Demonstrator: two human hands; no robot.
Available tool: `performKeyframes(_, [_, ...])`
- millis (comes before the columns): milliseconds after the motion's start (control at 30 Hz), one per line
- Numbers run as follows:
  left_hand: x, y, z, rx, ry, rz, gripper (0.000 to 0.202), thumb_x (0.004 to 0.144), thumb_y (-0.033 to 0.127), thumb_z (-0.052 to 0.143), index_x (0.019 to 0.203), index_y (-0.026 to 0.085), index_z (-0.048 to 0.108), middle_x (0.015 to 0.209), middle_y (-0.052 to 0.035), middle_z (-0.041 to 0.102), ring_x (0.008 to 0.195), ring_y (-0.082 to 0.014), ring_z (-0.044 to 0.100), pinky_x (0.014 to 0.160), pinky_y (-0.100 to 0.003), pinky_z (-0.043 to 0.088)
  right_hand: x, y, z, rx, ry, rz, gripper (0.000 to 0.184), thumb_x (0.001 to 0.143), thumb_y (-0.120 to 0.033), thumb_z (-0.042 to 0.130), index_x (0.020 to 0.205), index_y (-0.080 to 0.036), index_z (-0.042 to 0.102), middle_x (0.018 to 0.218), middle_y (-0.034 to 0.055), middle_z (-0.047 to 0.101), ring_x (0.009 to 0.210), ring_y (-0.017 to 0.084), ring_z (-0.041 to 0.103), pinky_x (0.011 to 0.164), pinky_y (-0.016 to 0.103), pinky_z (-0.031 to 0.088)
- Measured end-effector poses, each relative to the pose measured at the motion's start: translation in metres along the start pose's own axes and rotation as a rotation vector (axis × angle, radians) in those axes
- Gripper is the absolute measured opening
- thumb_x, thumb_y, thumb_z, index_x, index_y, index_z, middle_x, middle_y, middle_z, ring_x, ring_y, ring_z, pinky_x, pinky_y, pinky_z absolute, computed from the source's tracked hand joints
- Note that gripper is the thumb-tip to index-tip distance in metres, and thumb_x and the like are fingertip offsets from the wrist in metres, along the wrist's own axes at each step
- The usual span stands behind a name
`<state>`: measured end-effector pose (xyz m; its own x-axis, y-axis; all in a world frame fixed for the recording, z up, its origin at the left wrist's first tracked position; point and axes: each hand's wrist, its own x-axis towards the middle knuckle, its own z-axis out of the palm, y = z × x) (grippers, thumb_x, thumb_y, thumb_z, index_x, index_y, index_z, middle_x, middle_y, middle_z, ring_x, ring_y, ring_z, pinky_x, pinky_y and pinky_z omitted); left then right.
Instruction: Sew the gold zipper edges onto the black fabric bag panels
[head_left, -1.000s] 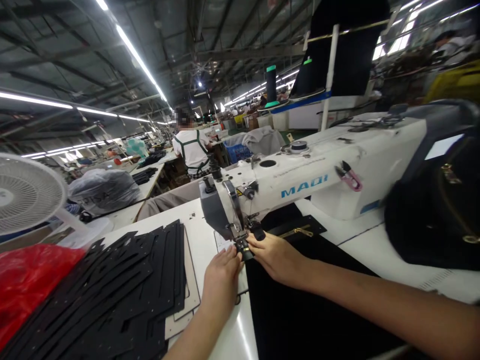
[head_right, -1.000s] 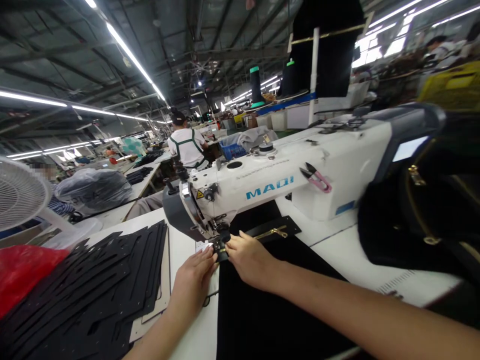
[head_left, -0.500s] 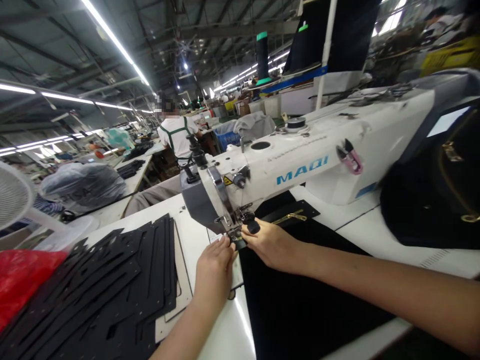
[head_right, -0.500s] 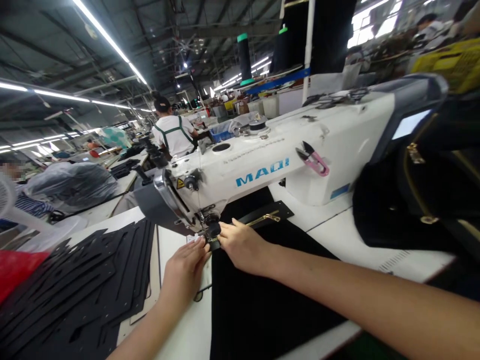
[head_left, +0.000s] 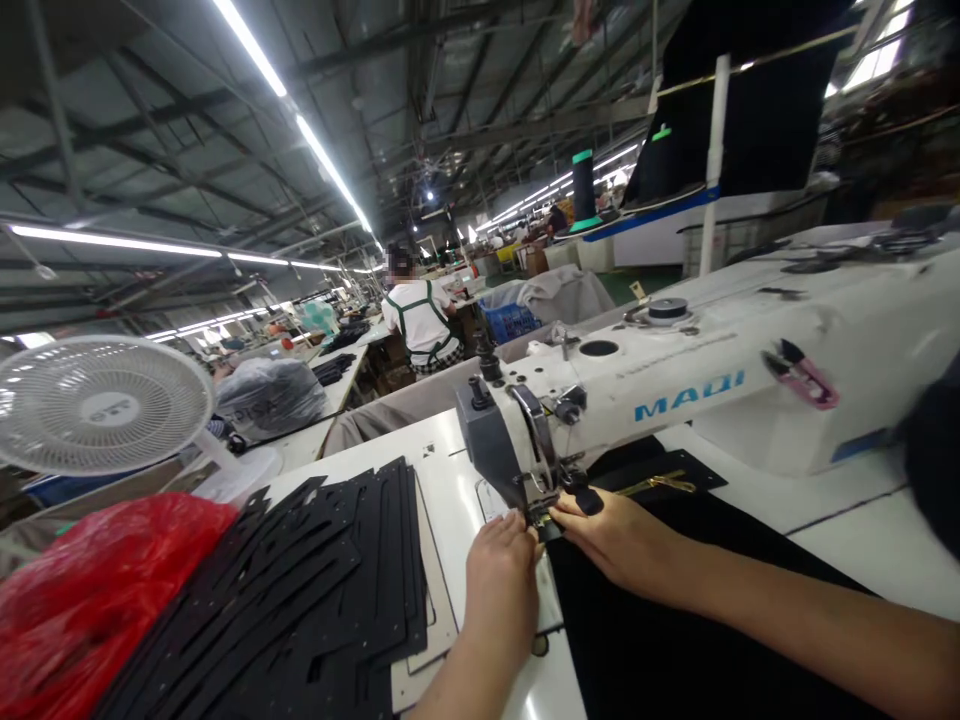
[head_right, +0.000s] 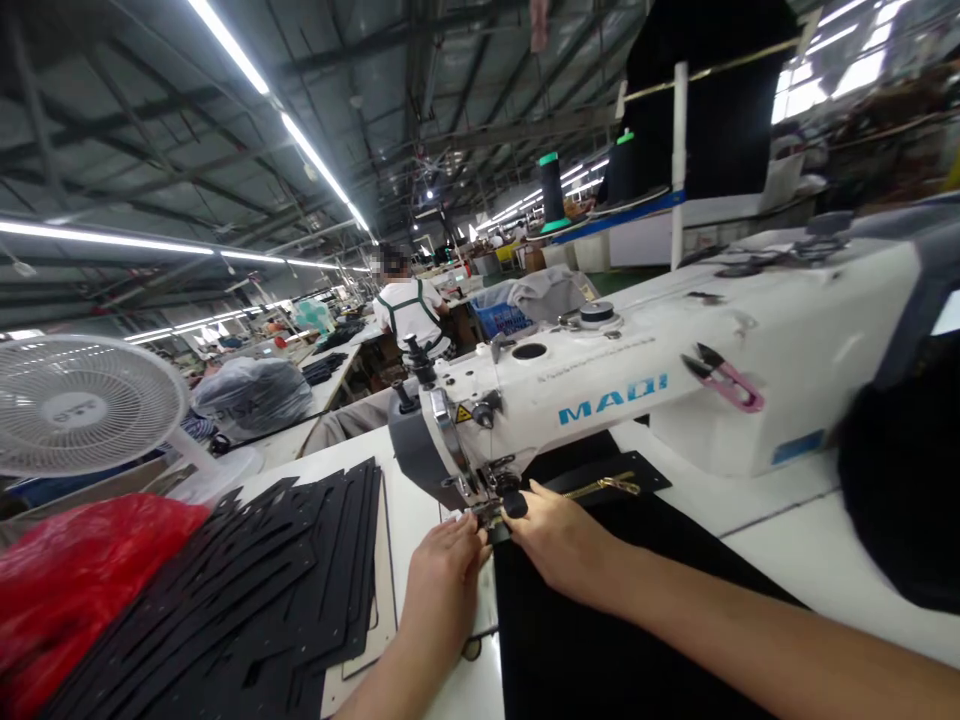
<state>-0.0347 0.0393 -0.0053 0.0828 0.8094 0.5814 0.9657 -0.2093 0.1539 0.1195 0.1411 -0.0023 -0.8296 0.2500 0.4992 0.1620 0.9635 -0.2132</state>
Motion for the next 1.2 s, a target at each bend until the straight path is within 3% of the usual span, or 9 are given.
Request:
performKeyframes(300, [-0.001, -0.001, 0.004, 0.013, 0.021, -0.041, 0.019, 0.072, 0.001, 0.063, 0.079, 0.019, 0.065, 0.090, -0.0065, 0.071, 0.086, -0.0227, 0.067, 0.082, -0.039, 0.054, 0.000, 0.001, 0.004, -0.027, 0.102, -0.026, 0.033, 0.085, -0.009, 0.032, 0.091, -0.015, 0.063, 0.094, 0.0129, 0.066, 0.079, 0.020, 0.061, 0.072, 0.033, 0.049])
performKeyframes(567, [-0.001, 0.000, 0.005, 0.006, 0.013, -0.055, 0.015, 0.077, 0.003, 0.058, 0.080, 0.017, 0.065, 0.094, -0.0105, 0.070, 0.089, -0.0253, 0.067, 0.083, -0.043, 0.053, 0.001, 0.001, 0.005, 0.027, 0.141, 0.012, 0.031, 0.087, -0.011, 0.033, 0.087, -0.019, 0.063, 0.093, 0.0095, 0.067, 0.082, 0.019, 0.062, 0.080, 0.033, 0.047])
performKeyframes(800, [-0.003, 0.004, 0.003, 0.006, 0.060, -0.030, 0.015, 0.075, 0.003, 0.058, 0.076, 0.017, 0.063, 0.090, -0.0088, 0.071, 0.085, -0.0242, 0.067, 0.082, -0.041, 0.054, -0.004, -0.004, 0.004, 0.043, 0.149, 0.061, 0.026, 0.082, -0.010, 0.038, 0.086, -0.016, 0.063, 0.093, 0.0099, 0.066, 0.086, 0.021, 0.062, 0.079, 0.034, 0.049])
performKeyframes(933, [-0.004, 0.001, 0.002, -0.044, 0.022, -0.074, 0.020, 0.077, 0.003, 0.052, 0.082, 0.017, 0.065, 0.096, -0.0097, 0.070, 0.090, -0.0256, 0.066, 0.084, -0.043, 0.052, -0.004, -0.003, 0.008, 0.013, 0.117, 0.081, 0.029, 0.086, -0.014, 0.038, 0.101, -0.017, 0.063, 0.104, 0.0101, 0.065, 0.094, 0.022, 0.060, 0.086, 0.039, 0.047])
performKeyframes(1067, [-0.007, 0.006, -0.007, -0.283, 0.031, -0.323, 0.023, 0.082, 0.011, 0.044, 0.086, 0.019, 0.065, 0.105, -0.0104, 0.066, 0.101, -0.0255, 0.060, 0.090, -0.044, 0.046, -0.008, 0.001, 0.016, -0.176, 0.036, 0.187, 0.040, 0.086, -0.035, 0.050, 0.117, -0.010, 0.057, 0.119, 0.0172, 0.058, 0.115, 0.033, 0.048, 0.100, 0.061, 0.025])
performKeyframes(1200, [-0.018, 0.021, -0.018, -0.817, 0.105, -0.844, 0.024, 0.082, 0.033, 0.052, 0.098, 0.016, 0.059, 0.105, -0.0139, 0.062, 0.095, -0.0237, 0.061, 0.075, -0.035, 0.051, -0.034, -0.011, 0.015, -0.299, 0.040, 0.187, 0.059, 0.086, -0.050, 0.045, 0.127, -0.007, 0.049, 0.131, 0.0186, 0.048, 0.124, 0.037, 0.037, 0.095, 0.062, 0.030])
